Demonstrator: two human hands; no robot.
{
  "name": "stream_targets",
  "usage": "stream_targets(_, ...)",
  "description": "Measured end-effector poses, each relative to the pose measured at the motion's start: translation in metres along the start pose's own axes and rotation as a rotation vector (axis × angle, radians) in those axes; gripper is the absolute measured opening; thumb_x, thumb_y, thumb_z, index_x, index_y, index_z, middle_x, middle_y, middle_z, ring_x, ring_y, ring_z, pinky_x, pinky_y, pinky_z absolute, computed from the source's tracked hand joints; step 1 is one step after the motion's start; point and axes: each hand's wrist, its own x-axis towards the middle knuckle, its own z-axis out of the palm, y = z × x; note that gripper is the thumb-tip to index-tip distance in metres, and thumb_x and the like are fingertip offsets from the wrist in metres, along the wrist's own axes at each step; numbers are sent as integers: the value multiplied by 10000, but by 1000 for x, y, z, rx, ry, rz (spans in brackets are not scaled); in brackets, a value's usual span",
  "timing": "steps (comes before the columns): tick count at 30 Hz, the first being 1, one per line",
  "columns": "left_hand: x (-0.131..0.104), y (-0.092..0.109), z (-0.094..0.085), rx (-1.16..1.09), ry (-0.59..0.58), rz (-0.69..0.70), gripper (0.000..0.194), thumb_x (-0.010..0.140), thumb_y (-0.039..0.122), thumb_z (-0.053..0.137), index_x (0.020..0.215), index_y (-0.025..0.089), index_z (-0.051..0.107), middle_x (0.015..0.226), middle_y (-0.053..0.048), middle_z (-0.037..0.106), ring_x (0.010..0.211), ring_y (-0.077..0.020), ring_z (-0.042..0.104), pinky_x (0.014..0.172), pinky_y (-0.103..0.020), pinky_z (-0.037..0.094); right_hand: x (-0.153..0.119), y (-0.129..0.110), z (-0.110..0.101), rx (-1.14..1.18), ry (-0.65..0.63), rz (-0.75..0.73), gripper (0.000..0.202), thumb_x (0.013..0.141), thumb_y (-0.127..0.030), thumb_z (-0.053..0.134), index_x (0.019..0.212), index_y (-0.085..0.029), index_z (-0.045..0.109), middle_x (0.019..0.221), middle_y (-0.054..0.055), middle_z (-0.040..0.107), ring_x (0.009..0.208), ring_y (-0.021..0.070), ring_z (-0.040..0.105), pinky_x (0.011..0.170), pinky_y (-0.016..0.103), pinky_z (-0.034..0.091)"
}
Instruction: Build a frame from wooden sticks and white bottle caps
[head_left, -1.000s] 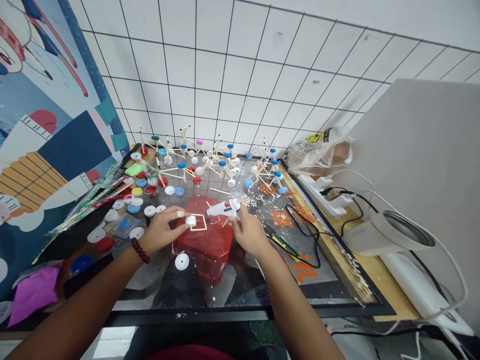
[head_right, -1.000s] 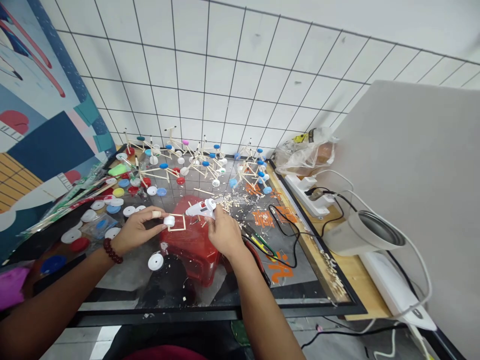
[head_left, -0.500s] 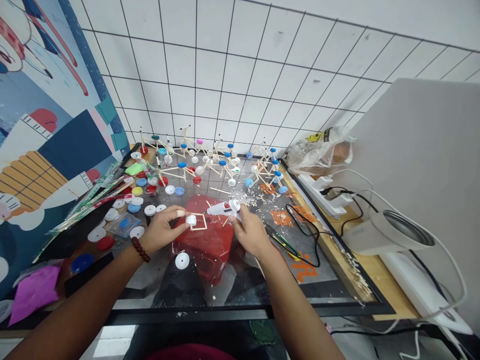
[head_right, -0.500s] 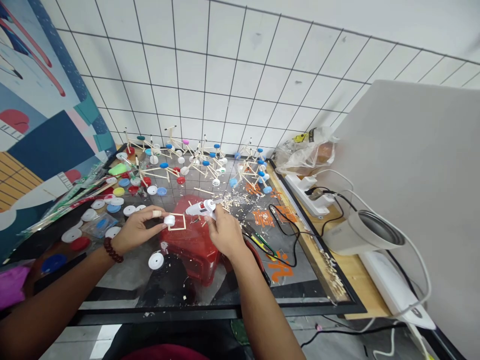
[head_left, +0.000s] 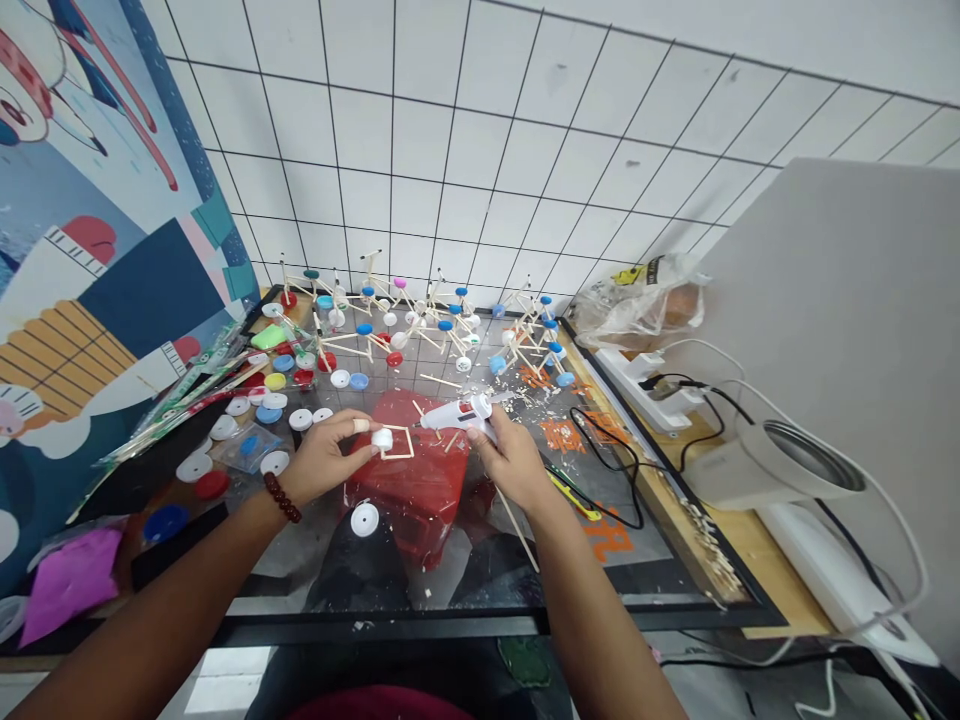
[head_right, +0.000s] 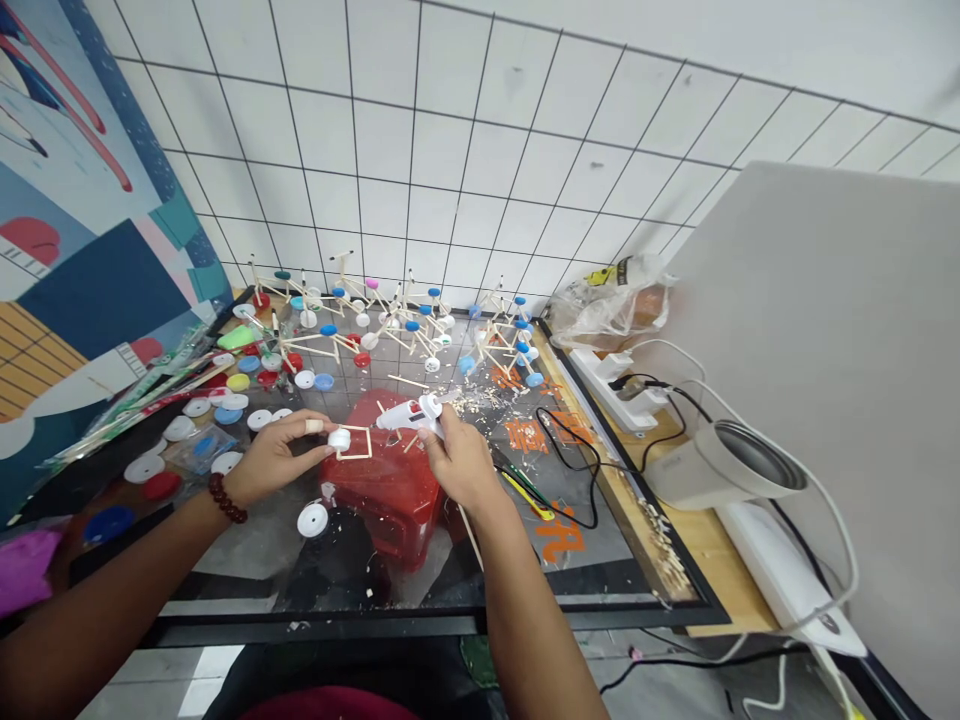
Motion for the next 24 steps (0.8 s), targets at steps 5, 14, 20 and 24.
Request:
stream_targets(5,0,-1,1,4,4,18,205,813,320,682,969,199,738,997,-78,716,926,-207,676,863,-334,531,1,-2,2,-16,1,29,266,948,-405,393,1043,-195,526,824,69,680,741,248,624,654,295,395)
stream_targets(14,0,0,-1,2,-4,24,211,817,326,685,977,201,740,1010,-73,713,936,-207,673,872,-326,521,0,7,-6,97,-56,-48,277,941,-431,422,1033,-197,540,849,58,670,760,232,602,686,297,408)
stream_targets(20,0,-1,0,-7,-11,20,220,823,337,676,981,199,743,1016,-77,713,947,-213,675,888,-333,520,-1,8,-13,78,-128,-69,273,941,-421,434,1024,-186,547,858,60,659,761,222,586,699,294,400)
stream_targets(24,0,-1,-1,-7,-29,17,233,840,343,658,1002,198,740,1025,-82,710,953,-214,671,889,-344,517,-1,7,-12,41,-153,-82,257,944,-400,441,1052,-189,540,831,50,660,744,218,588,682,282,382)
